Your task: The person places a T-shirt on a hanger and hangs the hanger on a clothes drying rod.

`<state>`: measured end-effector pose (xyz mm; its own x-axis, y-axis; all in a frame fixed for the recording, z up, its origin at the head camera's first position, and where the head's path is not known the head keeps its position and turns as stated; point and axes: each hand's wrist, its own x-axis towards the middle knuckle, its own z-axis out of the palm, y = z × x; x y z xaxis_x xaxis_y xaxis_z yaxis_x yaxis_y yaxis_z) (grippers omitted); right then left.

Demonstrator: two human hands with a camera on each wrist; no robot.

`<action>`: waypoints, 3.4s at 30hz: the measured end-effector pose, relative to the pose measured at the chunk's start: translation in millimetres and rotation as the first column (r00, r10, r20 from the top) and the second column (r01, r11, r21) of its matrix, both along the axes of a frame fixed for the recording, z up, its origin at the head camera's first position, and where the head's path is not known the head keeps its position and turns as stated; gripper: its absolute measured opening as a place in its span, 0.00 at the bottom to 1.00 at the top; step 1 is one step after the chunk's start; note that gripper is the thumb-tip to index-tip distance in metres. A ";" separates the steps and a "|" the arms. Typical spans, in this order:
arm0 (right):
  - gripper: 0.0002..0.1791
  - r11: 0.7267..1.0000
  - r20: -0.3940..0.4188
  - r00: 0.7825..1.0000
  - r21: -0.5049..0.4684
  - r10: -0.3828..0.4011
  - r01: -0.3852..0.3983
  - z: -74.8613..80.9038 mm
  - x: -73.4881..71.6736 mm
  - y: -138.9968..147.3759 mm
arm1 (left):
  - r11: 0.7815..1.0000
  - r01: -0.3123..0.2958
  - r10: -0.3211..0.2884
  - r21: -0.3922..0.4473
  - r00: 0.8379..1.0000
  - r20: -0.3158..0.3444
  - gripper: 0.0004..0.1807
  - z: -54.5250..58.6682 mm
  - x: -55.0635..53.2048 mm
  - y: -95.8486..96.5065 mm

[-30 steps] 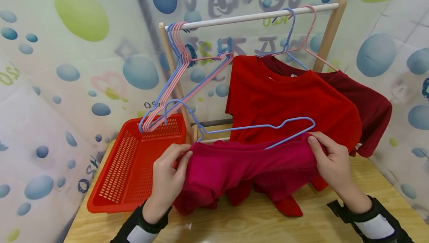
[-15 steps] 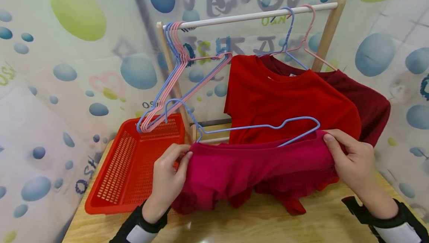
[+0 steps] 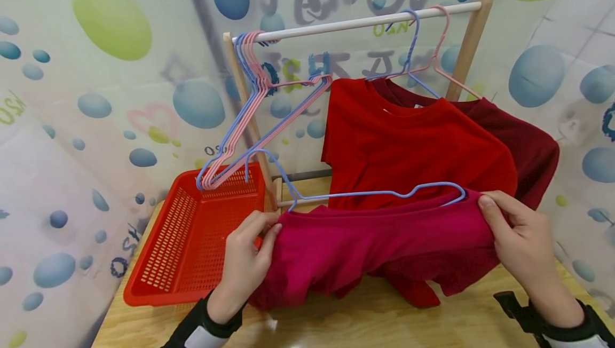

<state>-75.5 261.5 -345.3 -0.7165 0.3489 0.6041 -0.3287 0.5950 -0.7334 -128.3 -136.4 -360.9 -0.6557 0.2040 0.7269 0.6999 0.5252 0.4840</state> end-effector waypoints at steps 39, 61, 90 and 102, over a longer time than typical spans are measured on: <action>0.07 0.965 -0.133 0.973 0.210 0.187 -0.157 -30.1 0.9 -0.5 | 0.998 0.004 -0.010 -0.055 0.993 -0.116 0.06 -11.6 16.6 14.2; 0.16 0.911 -0.064 0.957 0.328 0.284 -0.249 -35.4 -5.5 -23.0 | 0.976 0.121 -0.168 0.183 0.949 0.268 0.04 -10.6 20.7 18.9; 0.24 0.832 -0.060 0.946 0.496 0.319 -0.249 -35.1 -9.8 -43.2 | 0.973 0.100 -0.159 0.206 0.942 0.294 0.05 -11.4 18.2 22.4; 0.19 0.821 -0.096 0.929 0.508 0.356 -0.262 -33.1 -14.4 -50.9 | 0.968 0.133 -0.189 0.212 0.943 0.275 0.04 -12.8 18.1 25.9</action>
<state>-89.9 210.5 -378.4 -0.6005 -0.2390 0.7631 -0.6519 0.6989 -0.2942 -110.3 -110.5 -373.7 -0.8138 0.2027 0.5446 0.5810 0.2966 0.7579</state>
